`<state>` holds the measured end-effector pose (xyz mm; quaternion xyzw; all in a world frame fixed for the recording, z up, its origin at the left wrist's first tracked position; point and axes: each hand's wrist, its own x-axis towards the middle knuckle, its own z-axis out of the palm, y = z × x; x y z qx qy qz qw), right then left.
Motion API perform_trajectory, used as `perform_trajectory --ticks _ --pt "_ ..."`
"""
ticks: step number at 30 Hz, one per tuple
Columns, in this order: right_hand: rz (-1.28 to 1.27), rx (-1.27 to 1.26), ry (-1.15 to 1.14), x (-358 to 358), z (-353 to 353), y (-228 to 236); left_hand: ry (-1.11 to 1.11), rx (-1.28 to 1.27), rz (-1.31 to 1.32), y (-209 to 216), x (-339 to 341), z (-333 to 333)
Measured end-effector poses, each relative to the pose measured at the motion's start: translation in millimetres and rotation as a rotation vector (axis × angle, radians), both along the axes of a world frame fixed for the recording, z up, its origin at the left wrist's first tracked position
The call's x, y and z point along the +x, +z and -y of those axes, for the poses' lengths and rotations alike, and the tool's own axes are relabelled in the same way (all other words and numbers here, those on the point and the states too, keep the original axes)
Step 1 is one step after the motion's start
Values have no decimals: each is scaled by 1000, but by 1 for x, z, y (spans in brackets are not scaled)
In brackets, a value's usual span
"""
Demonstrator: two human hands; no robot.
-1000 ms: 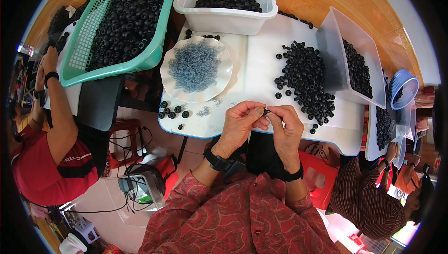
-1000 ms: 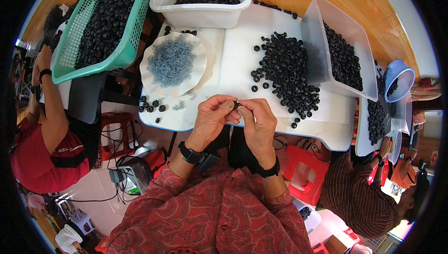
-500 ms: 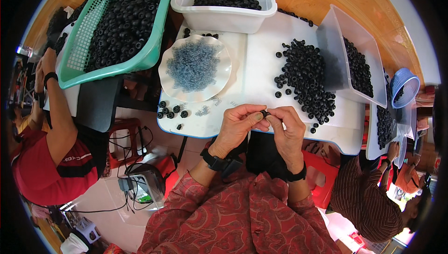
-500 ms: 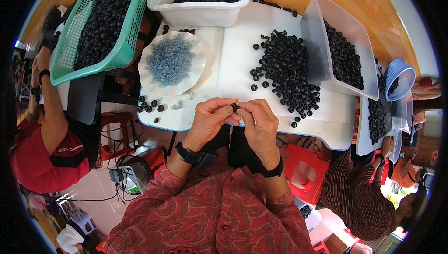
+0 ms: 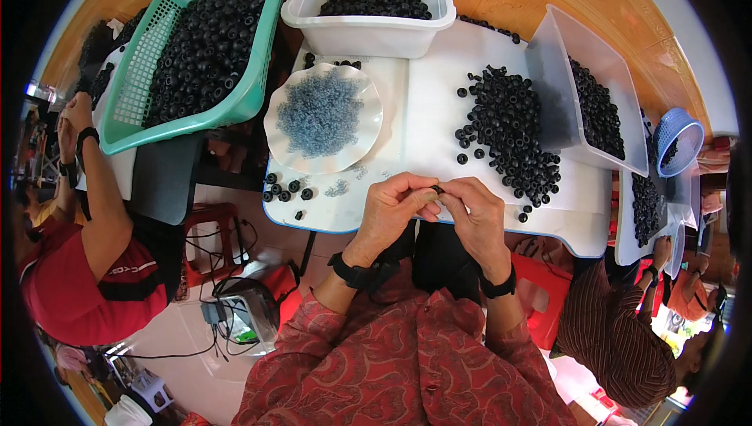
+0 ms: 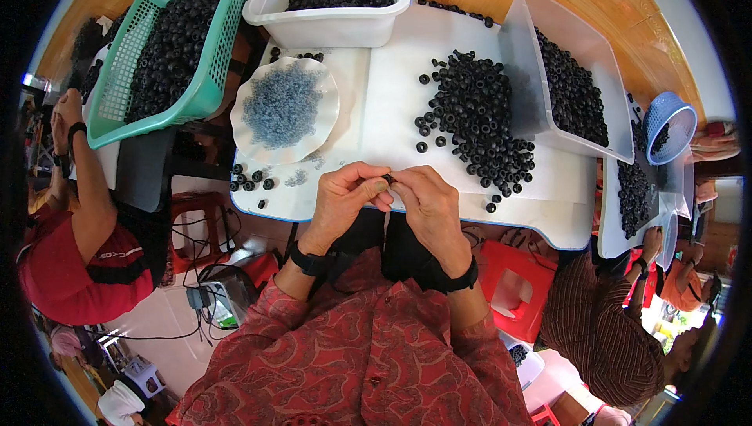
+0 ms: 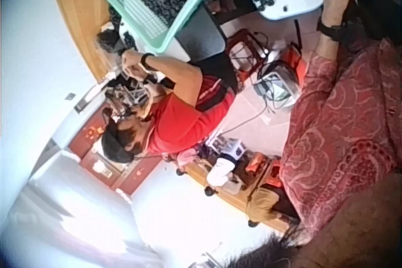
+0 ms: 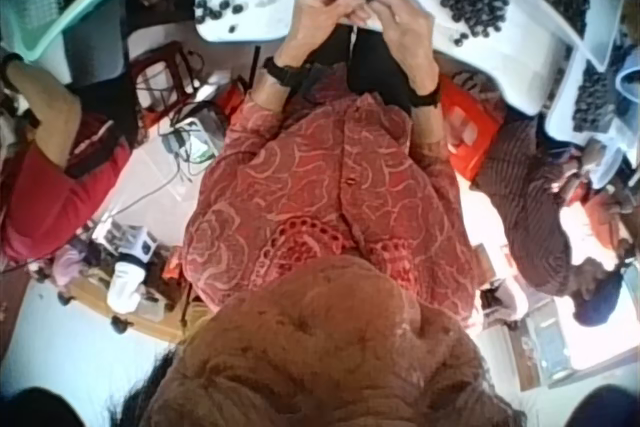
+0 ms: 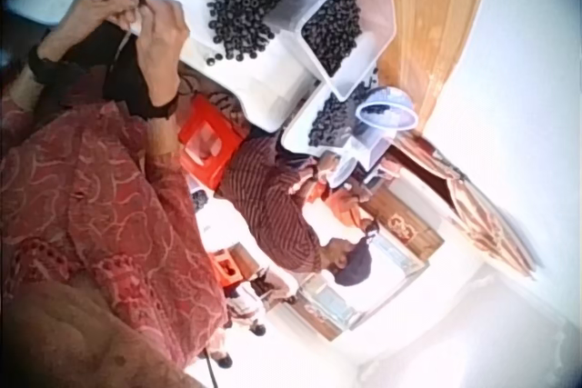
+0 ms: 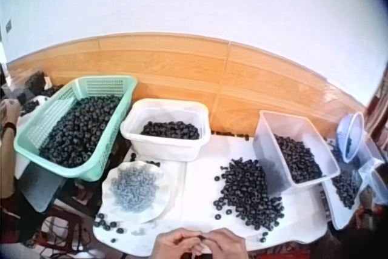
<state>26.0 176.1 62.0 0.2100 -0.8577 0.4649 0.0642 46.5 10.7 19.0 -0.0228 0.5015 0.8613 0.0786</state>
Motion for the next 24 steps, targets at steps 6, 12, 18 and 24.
perform_trajectory --ticks 6,12,18,24 --pt "7 -40 -5 -10 7 -10 24 -123 -16 5 -12 7" --pt "-78 -91 -75 -24 11 -37 14 -306 -51 5 -25 9" --pt "-100 -76 -113 -25 12 -46 19 -626 -128 10 -30 8" --pt "-125 -56 -92 -26 10 -42 103 -789 -358 1 -31 4"
